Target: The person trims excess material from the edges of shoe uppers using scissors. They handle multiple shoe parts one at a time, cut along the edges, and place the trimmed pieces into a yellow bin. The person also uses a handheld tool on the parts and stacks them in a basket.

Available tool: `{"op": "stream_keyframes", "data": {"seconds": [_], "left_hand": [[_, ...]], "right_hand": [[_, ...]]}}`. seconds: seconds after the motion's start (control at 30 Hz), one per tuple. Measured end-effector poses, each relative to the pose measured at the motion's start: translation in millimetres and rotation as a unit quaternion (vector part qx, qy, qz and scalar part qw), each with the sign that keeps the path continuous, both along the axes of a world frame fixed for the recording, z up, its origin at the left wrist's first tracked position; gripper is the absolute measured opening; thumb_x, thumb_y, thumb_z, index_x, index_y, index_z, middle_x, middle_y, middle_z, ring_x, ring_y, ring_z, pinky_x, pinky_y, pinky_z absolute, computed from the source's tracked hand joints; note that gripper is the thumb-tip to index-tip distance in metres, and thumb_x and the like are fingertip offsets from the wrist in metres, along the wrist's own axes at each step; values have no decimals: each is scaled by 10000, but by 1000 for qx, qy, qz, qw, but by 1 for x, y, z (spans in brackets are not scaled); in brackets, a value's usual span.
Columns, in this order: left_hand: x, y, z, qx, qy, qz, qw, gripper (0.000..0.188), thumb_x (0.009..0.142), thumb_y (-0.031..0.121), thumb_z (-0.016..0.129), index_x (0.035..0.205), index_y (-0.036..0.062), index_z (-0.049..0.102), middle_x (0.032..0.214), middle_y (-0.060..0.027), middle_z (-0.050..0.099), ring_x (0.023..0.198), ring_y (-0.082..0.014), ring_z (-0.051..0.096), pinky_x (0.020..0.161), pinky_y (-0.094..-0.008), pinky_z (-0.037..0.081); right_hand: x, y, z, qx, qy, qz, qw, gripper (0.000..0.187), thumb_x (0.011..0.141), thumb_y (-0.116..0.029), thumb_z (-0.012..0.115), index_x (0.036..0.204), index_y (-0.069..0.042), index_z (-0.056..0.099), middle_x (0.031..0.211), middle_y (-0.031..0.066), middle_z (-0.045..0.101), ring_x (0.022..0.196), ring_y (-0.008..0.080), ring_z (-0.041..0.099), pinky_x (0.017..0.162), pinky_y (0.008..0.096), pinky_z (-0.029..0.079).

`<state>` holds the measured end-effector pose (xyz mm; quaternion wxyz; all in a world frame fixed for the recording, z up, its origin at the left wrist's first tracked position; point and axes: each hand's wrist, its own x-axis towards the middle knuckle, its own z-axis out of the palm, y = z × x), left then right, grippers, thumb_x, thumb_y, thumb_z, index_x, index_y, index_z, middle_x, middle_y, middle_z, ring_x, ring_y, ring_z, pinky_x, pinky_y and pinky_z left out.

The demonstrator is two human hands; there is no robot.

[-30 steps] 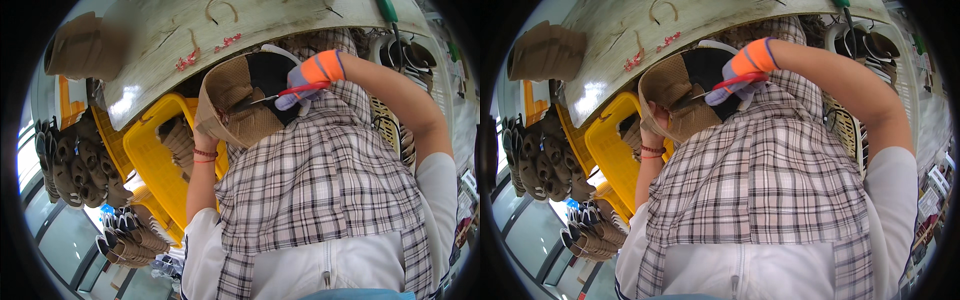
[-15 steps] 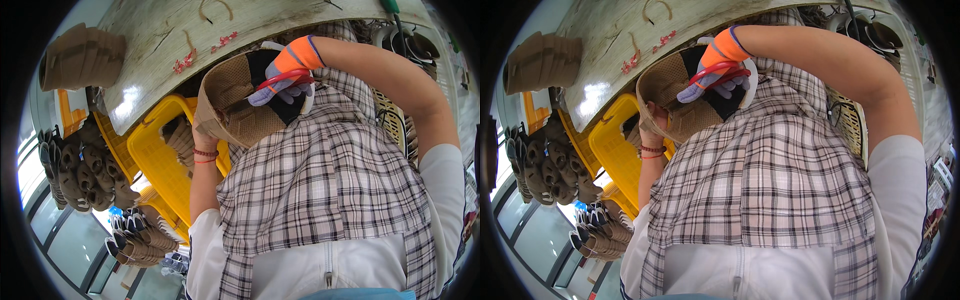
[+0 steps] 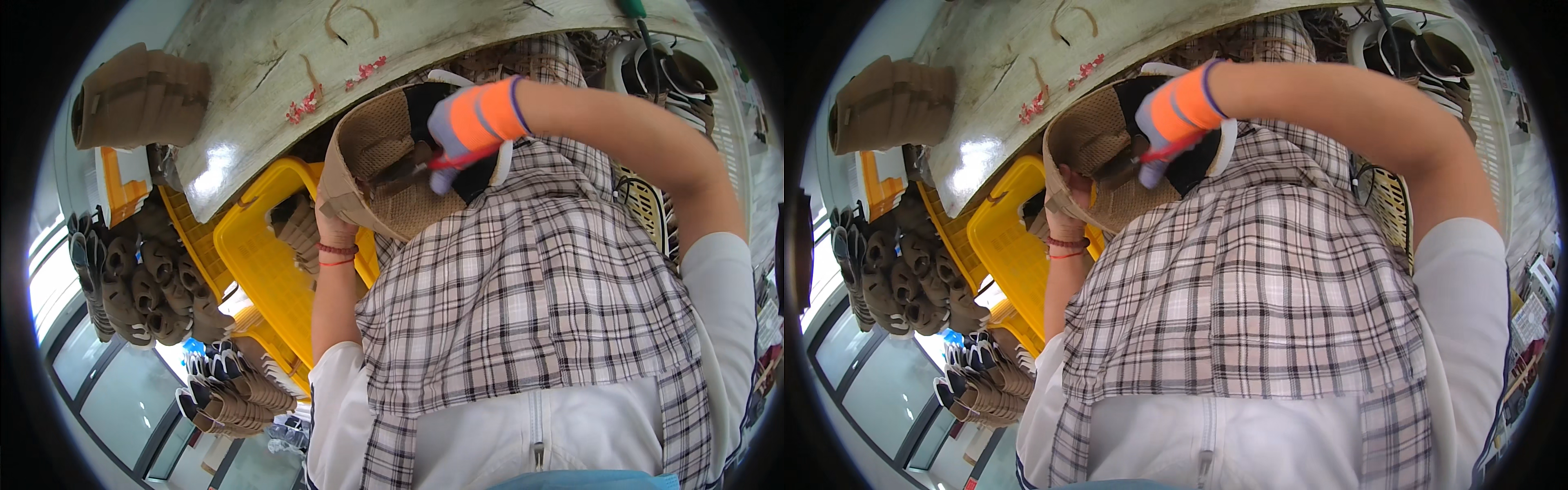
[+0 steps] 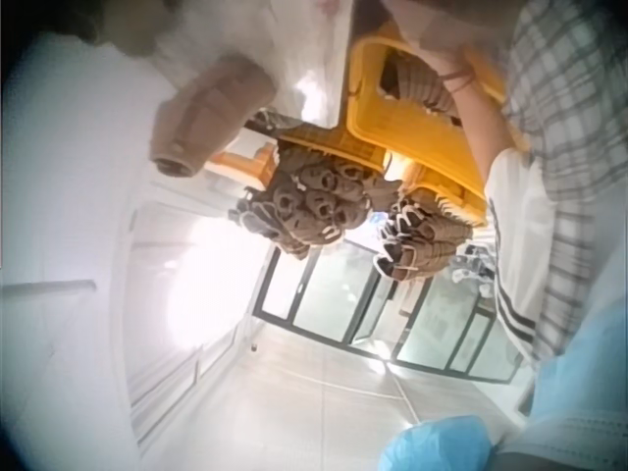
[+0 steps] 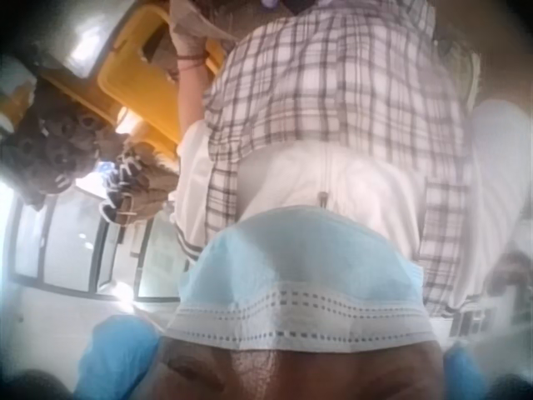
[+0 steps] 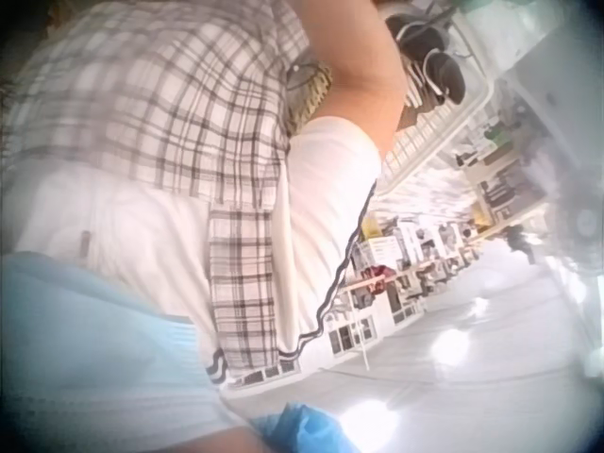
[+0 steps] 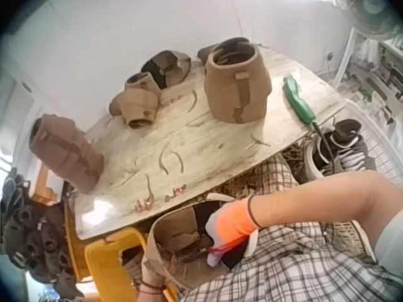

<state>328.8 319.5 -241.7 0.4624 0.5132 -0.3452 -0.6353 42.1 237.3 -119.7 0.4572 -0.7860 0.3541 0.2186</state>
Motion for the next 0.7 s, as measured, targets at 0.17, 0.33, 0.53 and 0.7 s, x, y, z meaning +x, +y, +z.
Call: {"op": "stream_keyframes", "data": {"seconds": [0.17,0.33,0.53,0.7], "left_hand": [[15,16,-28,-194,-399,-156,882,468,945,256,449,1350,31,385,1280,-104,523,1157,-195,517,966,-304,431],[-48,-21,205,-288,-248,-117,918,306,876,73,484,1150,10,604,1152,-126,621,1040,-252,602,957,-311,432],[-102,-107,327,-686,-616,-105,371,306,752,23,532,1034,31,650,1042,-144,641,964,-293,625,885,-399,491],[-228,-214,345,-779,-504,-128,349,282,732,22,532,984,83,641,1001,-74,652,906,-247,626,891,-380,473]], "right_hand": [[-55,18,-15,-76,-114,-60,989,563,768,-561,619,803,1,642,686,177,613,662,349,601,613,389,481],[-130,45,-45,-57,-330,-196,922,515,884,-517,503,826,-21,631,614,125,578,547,264,545,551,351,460],[-129,54,-59,131,-386,-366,836,489,938,-468,449,840,-25,634,554,32,516,437,95,468,430,264,442],[-136,58,-62,161,-375,-397,822,408,923,-431,487,938,-42,607,895,137,648,429,83,464,451,286,505]]}}
